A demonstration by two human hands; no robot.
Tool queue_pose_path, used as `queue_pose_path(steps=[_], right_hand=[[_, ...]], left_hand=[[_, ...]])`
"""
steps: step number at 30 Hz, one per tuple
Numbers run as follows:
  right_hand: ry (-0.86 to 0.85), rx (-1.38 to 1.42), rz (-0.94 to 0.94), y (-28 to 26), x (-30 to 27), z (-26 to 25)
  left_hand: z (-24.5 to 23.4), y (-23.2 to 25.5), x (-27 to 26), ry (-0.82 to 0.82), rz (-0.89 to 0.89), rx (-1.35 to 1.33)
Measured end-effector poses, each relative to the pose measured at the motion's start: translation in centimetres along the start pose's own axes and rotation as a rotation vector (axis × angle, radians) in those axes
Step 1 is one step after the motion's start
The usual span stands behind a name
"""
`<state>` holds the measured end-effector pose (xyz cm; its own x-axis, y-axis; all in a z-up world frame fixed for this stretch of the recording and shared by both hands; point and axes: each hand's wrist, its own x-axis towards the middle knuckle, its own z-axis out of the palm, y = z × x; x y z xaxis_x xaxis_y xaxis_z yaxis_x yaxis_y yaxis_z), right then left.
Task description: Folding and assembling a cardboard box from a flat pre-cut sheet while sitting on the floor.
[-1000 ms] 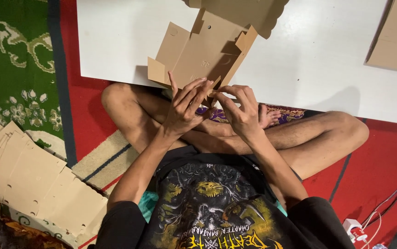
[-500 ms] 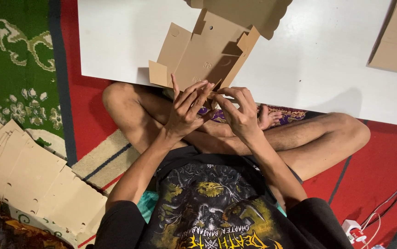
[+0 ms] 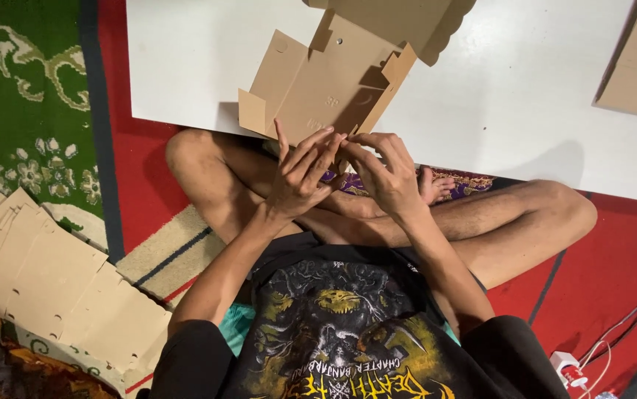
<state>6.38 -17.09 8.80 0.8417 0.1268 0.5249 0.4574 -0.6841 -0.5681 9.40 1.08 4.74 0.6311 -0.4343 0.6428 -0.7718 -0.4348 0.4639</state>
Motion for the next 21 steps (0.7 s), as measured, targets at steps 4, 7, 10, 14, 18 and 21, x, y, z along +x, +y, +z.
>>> queue_pose_path(steps=[4,7,10,14,18,21], right_hand=[[-0.041,-0.023,-0.035,1.0,-0.3,-0.5],[-0.134,-0.014,-0.026,1.5,-0.2,-1.2],[-0.216,-0.075,-0.034,2.8,-1.3,-1.0],[-0.265,-0.041,-0.039,3.2,-1.5,-1.7],[-0.309,-0.057,0.041,1.8,-1.5,-3.2],[-0.222,0.008,0.226,2.8,-4.0,-3.1]], left_hand=[[0.1,0.0,-0.5,-0.028,0.02,0.001],[0.2,0.1,-0.9,-0.056,0.029,0.014],[0.6,-0.1,-1.9,-0.115,0.012,0.041],[0.7,-0.5,-3.2,-0.176,-0.119,0.099],[0.7,0.9,-3.5,-0.225,-0.236,0.001],[2.5,1.2,-5.1,-0.225,-0.23,-0.022]])
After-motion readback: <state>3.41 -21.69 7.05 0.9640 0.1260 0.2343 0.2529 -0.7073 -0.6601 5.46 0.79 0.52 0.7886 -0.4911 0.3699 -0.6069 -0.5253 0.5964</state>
